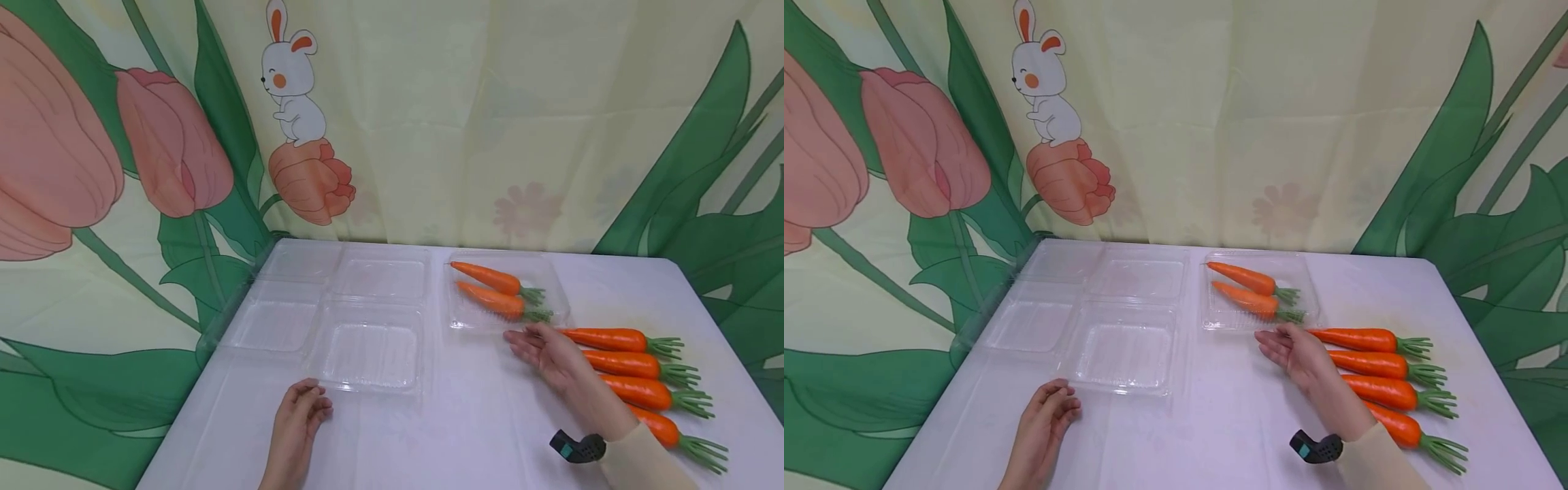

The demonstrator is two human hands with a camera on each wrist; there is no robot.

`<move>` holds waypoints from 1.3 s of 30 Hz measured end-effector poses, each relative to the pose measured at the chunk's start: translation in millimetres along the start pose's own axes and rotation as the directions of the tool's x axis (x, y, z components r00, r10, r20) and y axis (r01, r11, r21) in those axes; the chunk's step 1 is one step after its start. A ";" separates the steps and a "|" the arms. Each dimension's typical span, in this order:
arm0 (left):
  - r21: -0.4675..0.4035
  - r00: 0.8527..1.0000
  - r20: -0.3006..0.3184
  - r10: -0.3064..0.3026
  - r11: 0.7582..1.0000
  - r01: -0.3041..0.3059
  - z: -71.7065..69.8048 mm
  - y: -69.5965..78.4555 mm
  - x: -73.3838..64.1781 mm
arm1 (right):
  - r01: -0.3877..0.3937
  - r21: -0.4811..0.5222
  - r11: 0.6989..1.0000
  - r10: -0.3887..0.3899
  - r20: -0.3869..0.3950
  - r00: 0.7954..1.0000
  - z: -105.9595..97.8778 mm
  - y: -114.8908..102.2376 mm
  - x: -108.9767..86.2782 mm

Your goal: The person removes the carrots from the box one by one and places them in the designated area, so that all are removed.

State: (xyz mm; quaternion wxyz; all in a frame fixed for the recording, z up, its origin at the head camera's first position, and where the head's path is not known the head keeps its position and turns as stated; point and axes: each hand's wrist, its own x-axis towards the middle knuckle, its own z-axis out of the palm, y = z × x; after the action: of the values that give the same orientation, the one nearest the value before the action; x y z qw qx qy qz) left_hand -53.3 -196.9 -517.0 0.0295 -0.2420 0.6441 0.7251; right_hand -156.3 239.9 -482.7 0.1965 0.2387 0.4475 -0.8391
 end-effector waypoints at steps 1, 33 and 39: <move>-0.005 1.000 0.007 -0.003 1.000 0.003 0.8 -0.5 -0.4 | 0.003 -0.002 1.000 -0.003 0.010 1.000 -0.2 -0.4 -2.6; -0.017 0.994 0.112 0.001 1.000 0.001 17.6 -1.8 -2.3 | -0.156 -0.312 0.937 0.136 -0.083 0.987 -31.6 79.6 -98.4; -0.040 0.991 0.131 0.013 0.999 -0.008 19.0 -3.2 -1.7 | -0.249 -0.261 0.933 0.285 0.111 0.952 -49.1 95.5 -111.4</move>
State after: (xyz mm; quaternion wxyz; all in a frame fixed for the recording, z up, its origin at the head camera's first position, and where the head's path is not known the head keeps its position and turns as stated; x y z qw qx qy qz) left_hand -56.6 -177.9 -518.3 0.0632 -0.1910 0.6277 0.7520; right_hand -3.2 244.5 -505.1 0.3692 0.2092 0.4949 -0.7583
